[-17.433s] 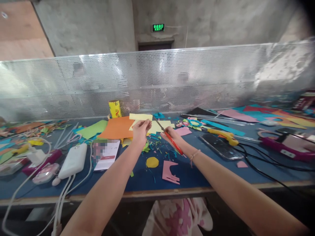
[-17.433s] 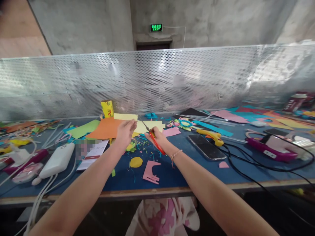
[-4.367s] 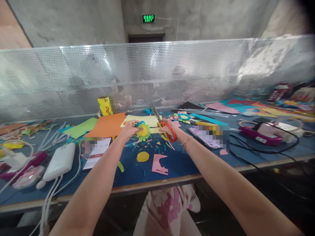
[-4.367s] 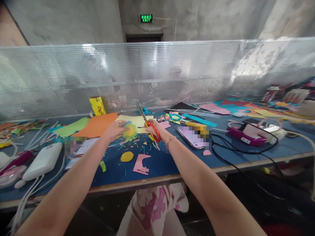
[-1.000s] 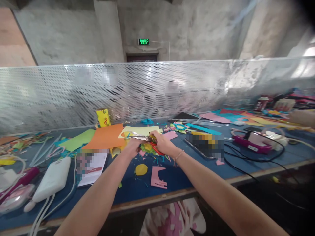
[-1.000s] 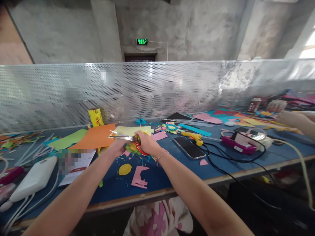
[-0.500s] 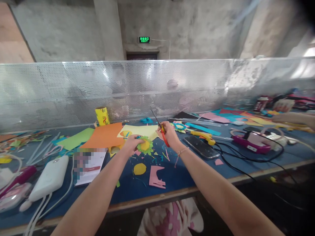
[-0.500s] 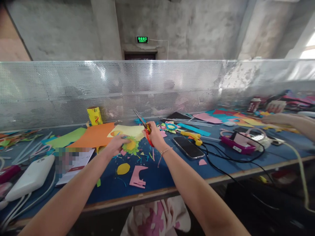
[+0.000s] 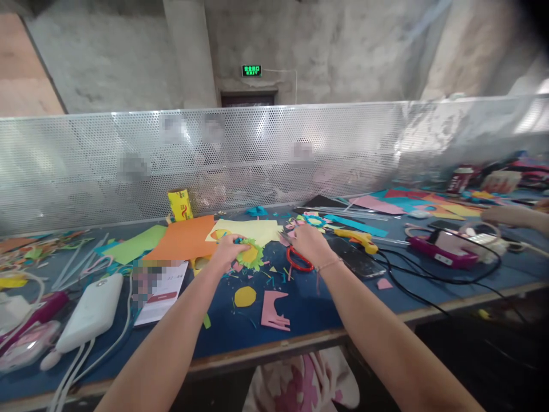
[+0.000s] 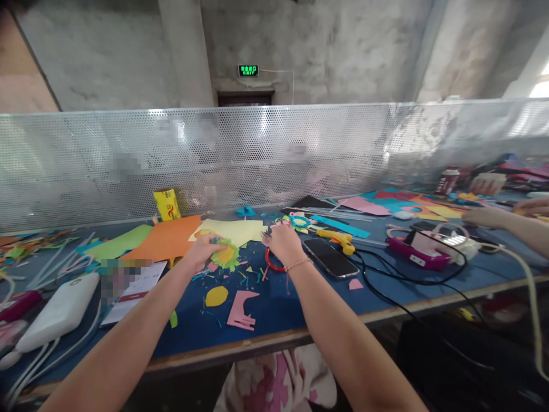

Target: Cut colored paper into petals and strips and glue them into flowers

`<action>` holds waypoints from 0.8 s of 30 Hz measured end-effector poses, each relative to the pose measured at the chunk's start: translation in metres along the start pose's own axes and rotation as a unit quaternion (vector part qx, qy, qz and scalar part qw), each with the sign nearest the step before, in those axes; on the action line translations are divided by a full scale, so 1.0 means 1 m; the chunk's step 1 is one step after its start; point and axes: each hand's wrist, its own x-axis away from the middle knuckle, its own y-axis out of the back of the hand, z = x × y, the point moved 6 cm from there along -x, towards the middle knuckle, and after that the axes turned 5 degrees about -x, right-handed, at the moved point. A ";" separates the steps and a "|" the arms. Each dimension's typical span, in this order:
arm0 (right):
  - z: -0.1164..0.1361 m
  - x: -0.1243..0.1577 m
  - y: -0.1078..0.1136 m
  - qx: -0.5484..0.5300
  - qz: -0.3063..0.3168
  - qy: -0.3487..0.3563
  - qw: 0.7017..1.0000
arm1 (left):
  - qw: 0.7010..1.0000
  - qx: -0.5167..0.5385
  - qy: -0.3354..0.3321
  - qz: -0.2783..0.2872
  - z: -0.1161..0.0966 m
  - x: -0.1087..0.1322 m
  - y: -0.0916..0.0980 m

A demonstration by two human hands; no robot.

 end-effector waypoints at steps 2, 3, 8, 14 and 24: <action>0.022 0.000 0.006 -0.071 -0.029 0.093 0.993 | 0.999 -0.023 -0.017 0.018 -0.003 0.002 -0.004; 0.034 0.001 0.006 -0.111 -0.023 0.146 0.983 | 0.999 -0.027 -0.025 0.028 -0.004 0.003 -0.006; 0.058 0.007 -0.012 -0.173 0.034 0.277 0.945 | 0.996 -0.037 -0.065 0.052 -0.006 0.003 -0.010; 0.059 0.010 -0.017 -0.163 0.049 0.309 0.936 | 0.990 -0.035 -0.100 0.088 -0.010 0.003 -0.012; 0.064 0.017 -0.007 -0.178 0.062 0.296 0.937 | 0.991 -0.057 -0.091 0.086 -0.012 0.007 -0.010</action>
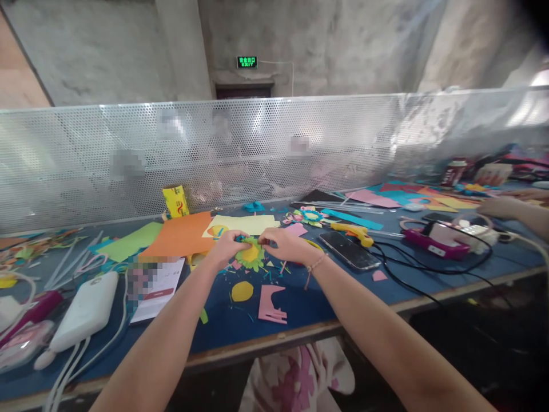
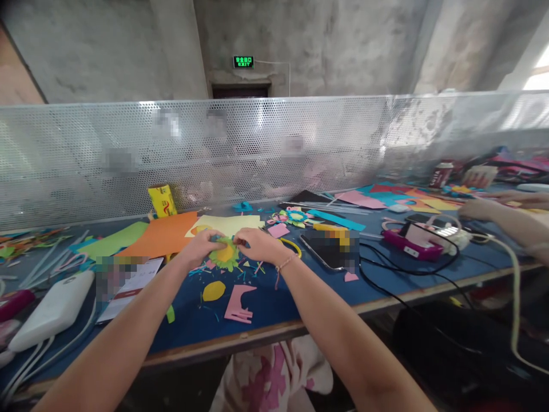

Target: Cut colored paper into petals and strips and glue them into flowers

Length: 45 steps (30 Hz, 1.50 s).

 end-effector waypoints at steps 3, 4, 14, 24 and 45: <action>-0.002 0.000 -0.002 -0.002 0.015 -0.017 1.000 | 1.000 0.013 0.002 0.006 0.001 0.000 -0.001; -0.003 0.000 -0.002 -0.003 0.018 -0.020 1.000 | 1.000 0.014 0.003 0.006 0.001 -0.001 -0.001; -0.026 0.004 0.023 -0.015 -0.094 -0.054 0.994 | 1.000 0.001 0.013 -0.002 0.010 -0.006 0.013; -0.039 0.011 0.044 -0.034 -0.222 -0.111 0.968 | 1.000 -0.005 -0.010 -0.004 0.006 -0.007 0.020; -0.055 0.009 0.015 0.072 -0.080 -0.191 0.976 | 0.991 -0.117 0.013 -0.055 0.010 -0.009 0.039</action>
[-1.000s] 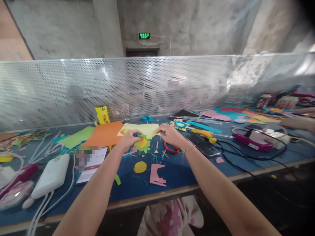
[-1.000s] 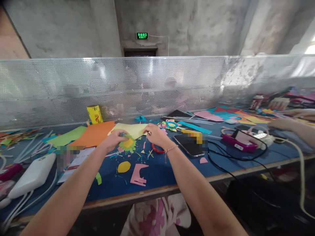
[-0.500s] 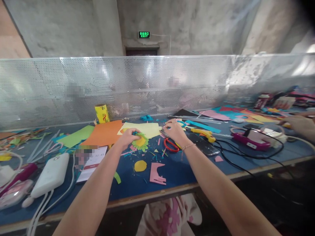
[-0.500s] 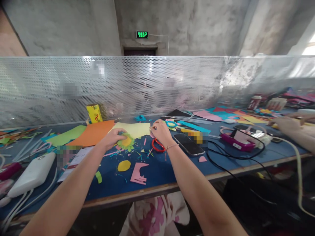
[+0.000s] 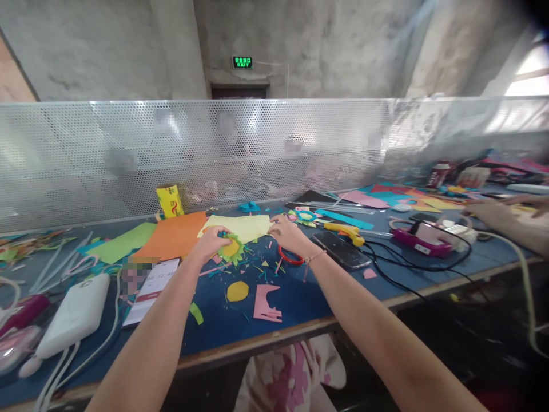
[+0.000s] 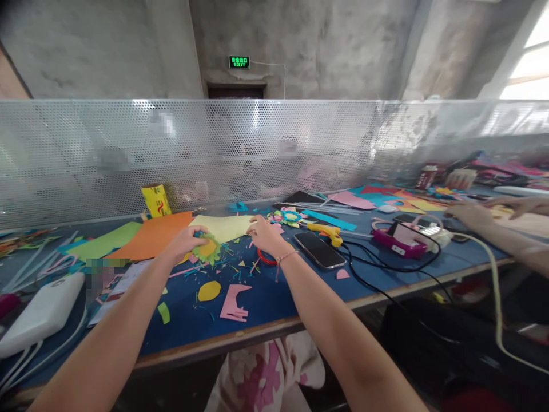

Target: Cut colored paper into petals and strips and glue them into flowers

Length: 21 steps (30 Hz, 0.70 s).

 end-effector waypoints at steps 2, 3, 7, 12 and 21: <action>-0.001 -0.001 -0.002 -0.033 0.013 -0.001 0.999 | 1.000 -0.002 -0.001 -0.006 0.000 0.000 0.001; -0.003 -0.001 -0.003 -0.052 0.024 -0.015 0.998 | 1.000 -0.004 0.000 -0.012 -0.001 0.000 0.002; -0.004 -0.001 0.000 -0.080 0.008 -0.022 0.996 | 1.000 0.005 0.014 -0.026 -0.004 0.002 0.005; -0.001 -0.002 -0.003 -0.043 0.032 -0.005 0.999 | 0.992 0.107 0.058 0.022 -0.003 0.005 -0.001; -0.010 0.000 -0.021 -0.281 0.083 -0.070 0.953 | 0.961 0.186 0.111 0.173 -0.009 0.020 -0.010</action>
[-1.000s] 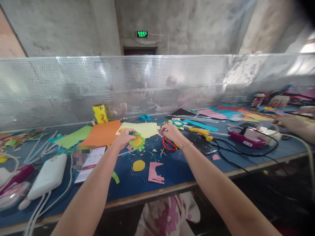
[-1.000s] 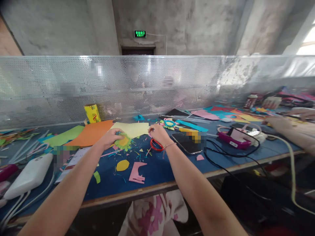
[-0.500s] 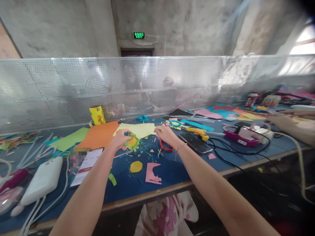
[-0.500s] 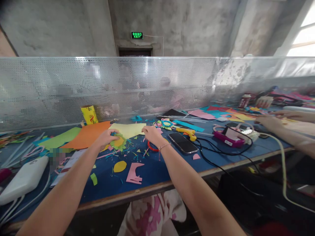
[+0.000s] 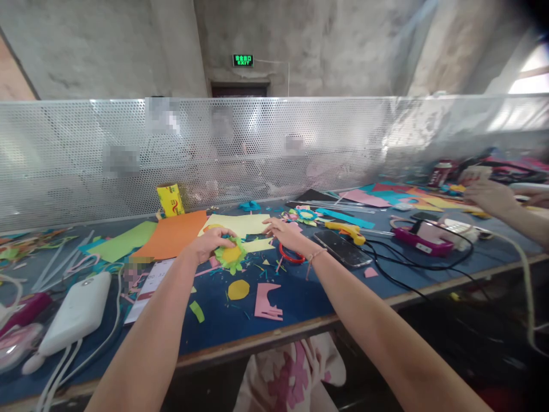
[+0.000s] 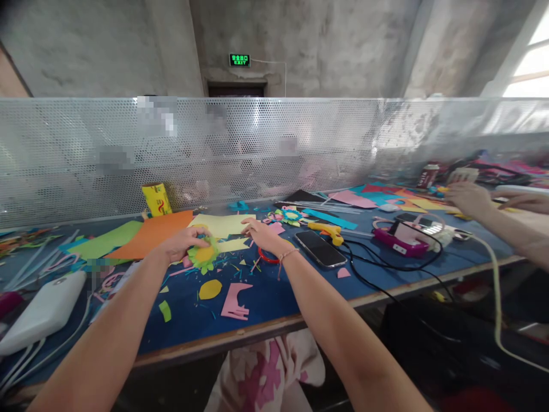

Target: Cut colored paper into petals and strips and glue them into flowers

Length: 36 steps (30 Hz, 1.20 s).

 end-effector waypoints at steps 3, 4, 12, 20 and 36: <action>0.003 0.005 -0.012 -0.136 0.057 -0.056 0.987 | 0.998 -0.057 0.013 0.034 0.005 0.000 -0.002; 0.006 0.007 -0.018 -0.151 0.092 -0.064 0.982 | 0.996 -0.076 0.008 0.047 0.006 -0.001 -0.003; 0.022 0.029 -0.052 -0.103 0.294 -0.120 0.943 | 0.970 -0.195 -0.030 0.139 0.007 0.000 -0.017; 0.020 0.027 -0.056 -0.073 0.311 -0.102 0.942 | 0.970 -0.205 -0.055 0.119 0.007 -0.005 -0.017; 0.000 0.015 -0.041 -0.075 0.152 -0.129 0.977 | 0.858 -0.508 -0.057 -0.036 0.012 -0.020 0.010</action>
